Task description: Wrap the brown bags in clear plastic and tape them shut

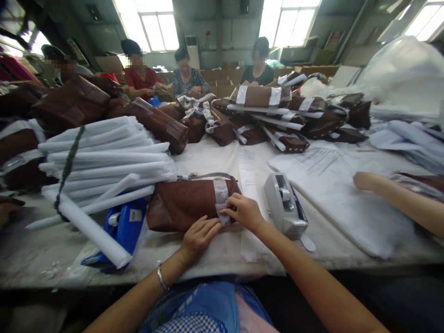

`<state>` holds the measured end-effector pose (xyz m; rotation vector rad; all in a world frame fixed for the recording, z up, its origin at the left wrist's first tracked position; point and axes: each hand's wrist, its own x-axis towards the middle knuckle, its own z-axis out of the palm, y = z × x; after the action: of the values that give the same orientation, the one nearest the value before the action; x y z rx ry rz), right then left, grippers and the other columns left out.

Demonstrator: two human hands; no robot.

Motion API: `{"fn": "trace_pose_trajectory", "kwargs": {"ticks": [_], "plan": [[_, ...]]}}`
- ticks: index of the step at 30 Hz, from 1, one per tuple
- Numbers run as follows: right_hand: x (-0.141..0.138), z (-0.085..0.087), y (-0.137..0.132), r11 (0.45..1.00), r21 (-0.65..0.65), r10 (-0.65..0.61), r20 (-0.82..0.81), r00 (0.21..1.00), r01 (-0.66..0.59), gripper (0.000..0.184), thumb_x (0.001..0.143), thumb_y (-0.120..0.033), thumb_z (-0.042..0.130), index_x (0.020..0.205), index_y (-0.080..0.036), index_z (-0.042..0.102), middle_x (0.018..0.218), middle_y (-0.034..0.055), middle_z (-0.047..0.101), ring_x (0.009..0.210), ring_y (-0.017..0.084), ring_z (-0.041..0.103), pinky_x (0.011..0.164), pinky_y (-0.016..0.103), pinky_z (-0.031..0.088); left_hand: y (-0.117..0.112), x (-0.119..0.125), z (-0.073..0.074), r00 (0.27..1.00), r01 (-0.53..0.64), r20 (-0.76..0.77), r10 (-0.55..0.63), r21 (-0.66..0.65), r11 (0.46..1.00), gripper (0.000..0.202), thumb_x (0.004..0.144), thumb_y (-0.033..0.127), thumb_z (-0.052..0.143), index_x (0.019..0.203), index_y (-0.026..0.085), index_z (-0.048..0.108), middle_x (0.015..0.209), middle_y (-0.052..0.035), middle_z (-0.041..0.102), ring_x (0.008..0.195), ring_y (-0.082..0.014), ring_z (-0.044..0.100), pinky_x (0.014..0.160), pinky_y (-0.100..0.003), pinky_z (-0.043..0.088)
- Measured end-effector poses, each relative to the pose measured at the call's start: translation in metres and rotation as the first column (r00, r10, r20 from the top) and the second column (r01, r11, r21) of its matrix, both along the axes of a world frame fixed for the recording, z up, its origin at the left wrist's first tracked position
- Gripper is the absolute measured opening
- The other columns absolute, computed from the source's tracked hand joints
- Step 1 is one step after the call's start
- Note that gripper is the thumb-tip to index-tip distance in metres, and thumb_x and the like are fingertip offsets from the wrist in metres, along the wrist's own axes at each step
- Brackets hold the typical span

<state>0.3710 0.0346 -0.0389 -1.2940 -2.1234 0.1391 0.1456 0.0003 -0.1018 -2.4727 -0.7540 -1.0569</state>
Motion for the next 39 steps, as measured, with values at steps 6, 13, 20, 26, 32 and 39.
{"fn": "trace_pose_trajectory", "kwargs": {"ticks": [6, 13, 20, 26, 32, 39], "plan": [[-0.002, -0.005, 0.003, 0.998, -0.066, -0.031, -0.151, 0.988, 0.021, 0.020, 0.083, -0.035, 0.078, 0.084, -0.021, 0.063, 0.083, -0.0024, 0.063, 0.065, 0.012, 0.059, 0.064, 0.026, 0.045, -0.004, 0.003, 0.006, 0.991, -0.041, -0.124, 0.039, -0.014, 0.999, 0.048, 0.097, 0.010, 0.048, 0.142, 0.024, 0.054, 0.147, -0.0020, 0.055, 0.112, -0.0178, 0.061, 0.106, -0.034, 0.049], [-0.002, -0.008, 0.012, 0.990, -0.136, -0.073, -0.330, 0.941, 0.029, 0.028, 0.080, -0.041, 0.078, 0.084, -0.021, 0.059, 0.071, -0.0041, 0.061, 0.060, 0.013, 0.057, 0.058, 0.026, 0.045, -0.010, 0.015, 0.013, 0.979, -0.162, -0.146, 0.145, -0.107, 0.981, 0.060, 0.089, 0.010, 0.051, 0.149, 0.015, 0.045, 0.155, -0.0082, 0.045, 0.098, -0.0201, 0.060, 0.090, -0.034, 0.055], [0.013, 0.006, -0.013, 0.978, 0.086, -0.154, -0.314, 0.937, 0.190, 0.018, 0.092, -0.035, 0.066, 0.105, -0.023, 0.064, 0.093, 0.0029, 0.071, 0.073, 0.018, 0.065, 0.071, 0.033, 0.054, -0.011, 0.024, 0.019, 0.975, -0.222, -0.025, 0.221, -0.201, 0.954, 0.070, 0.084, 0.009, 0.054, 0.152, 0.017, 0.041, 0.145, -0.0042, 0.057, 0.092, -0.0216, 0.059, 0.078, -0.035, 0.055], [0.108, 0.013, -0.071, 0.745, 0.308, -0.530, -0.264, 0.806, 0.591, 0.027, 0.094, -0.042, 0.060, 0.109, -0.021, 0.070, 0.132, 0.0135, 0.062, 0.128, 0.032, 0.054, 0.112, 0.055, 0.040, -0.009, 0.024, 0.016, 0.980, -0.173, 0.063, 0.191, -0.220, 0.960, 0.072, 0.082, 0.008, 0.056, 0.152, 0.019, 0.042, 0.142, -0.0019, 0.059, 0.089, -0.0227, 0.059, 0.071, -0.036, 0.052], [0.156, -0.017, -0.082, 0.668, -0.188, -0.723, -0.394, 0.568, 0.720, 0.036, 0.078, -0.057, 0.072, 0.080, -0.022, 0.079, 0.133, 0.0139, 0.062, 0.126, 0.036, 0.055, 0.108, 0.057, 0.043, -0.008, 0.022, 0.016, 0.981, -0.157, 0.082, 0.177, -0.211, 0.965, 0.070, 0.084, 0.009, 0.055, 0.152, 0.020, 0.043, 0.140, -0.0028, 0.061, 0.089, -0.0235, 0.061, 0.070, -0.037, 0.051], [0.137, -0.005, -0.080, 0.769, -0.313, -0.597, -0.662, 0.452, 0.557, 0.040, 0.070, -0.055, 0.081, 0.084, -0.017, 0.081, 0.138, 0.0179, 0.060, 0.121, 0.036, 0.061, 0.097, 0.047, 0.052, -0.008, 0.023, 0.021, 0.982, -0.130, 0.116, 0.148, -0.151, 0.980, 0.075, 0.081, 0.006, 0.053, 0.154, 0.021, 0.040, 0.136, -0.0028, 0.064, 0.085, -0.0233, 0.062, 0.068, -0.036, 0.051]]}}
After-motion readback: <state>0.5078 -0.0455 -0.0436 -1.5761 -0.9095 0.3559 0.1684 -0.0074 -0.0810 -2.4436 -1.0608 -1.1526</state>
